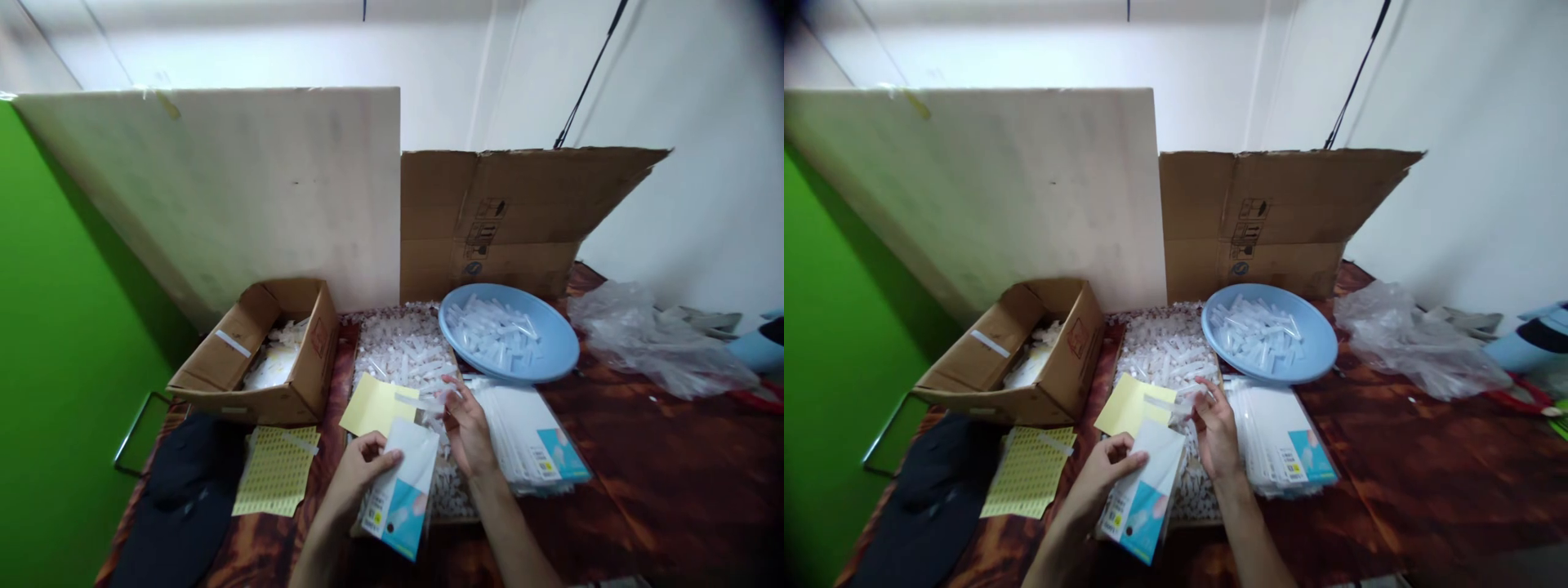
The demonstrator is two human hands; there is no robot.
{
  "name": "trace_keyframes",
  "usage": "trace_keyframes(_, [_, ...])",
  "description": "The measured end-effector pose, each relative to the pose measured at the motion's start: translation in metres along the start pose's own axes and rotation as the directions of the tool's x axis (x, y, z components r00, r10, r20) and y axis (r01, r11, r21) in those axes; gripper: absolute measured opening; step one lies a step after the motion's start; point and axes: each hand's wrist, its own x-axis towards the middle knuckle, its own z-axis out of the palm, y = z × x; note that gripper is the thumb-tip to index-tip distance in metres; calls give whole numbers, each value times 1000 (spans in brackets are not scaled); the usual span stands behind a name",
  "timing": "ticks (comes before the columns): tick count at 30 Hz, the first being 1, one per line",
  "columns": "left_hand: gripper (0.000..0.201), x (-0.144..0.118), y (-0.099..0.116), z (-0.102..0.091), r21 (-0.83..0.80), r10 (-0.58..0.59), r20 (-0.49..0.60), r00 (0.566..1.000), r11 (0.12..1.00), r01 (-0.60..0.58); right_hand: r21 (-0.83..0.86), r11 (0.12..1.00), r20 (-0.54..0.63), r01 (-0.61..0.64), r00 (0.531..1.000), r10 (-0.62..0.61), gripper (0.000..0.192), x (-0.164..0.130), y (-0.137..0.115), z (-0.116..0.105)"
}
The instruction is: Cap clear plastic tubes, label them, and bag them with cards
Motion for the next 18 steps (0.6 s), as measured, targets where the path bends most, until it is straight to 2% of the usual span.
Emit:
trace_keyframes(4, [46, -2, 2, 2, 62, 27, -29, 999, 998, -25, 8, 999, 19, 32, 999, -32, 48, -1, 11, 2])
trace_keyframes(6, [49, -1, 2, 1, 90, 57, -49, 997, 995, -52, -70, 996, 78, 50, 996, -44, 42, -3, 15, -1])
trace_keyframes(8, [50, 0, 2, 0, 102, 73, -69, 995, 993, -65, -194, 979, 178, 67, 984, -31, 29, -7, 18, -6])
trace_keyframes(9, [50, 0, 2, 0, 110, 83, -78, 993, 991, -74, -255, 964, 236, 81, 971, -19, 31, -9, 19, -8])
trace_keyframes(11, [49, 1, 4, -2, 133, 108, -83, 991, 986, -96, -351, 928, 353, 123, 936, 10, 56, -14, 20, -13])
trace_keyframes(13, [47, 0, 7, -4, 164, 117, -57, 991, 981, -107, -394, 905, 452, 160, 891, 39, 68, -19, 20, -16])
trace_keyframes(16, [46, -2, 10, -6, 202, 113, -12, 994, 974, -108, -393, 897, 567, 200, 821, 65, 69, -23, 18, -16])
trace_keyframes(18, [46, -3, 11, -6, 212, 120, -6, 993, 970, -116, -405, 885, 597, 230, 800, 66, 61, -22, 15, -15])
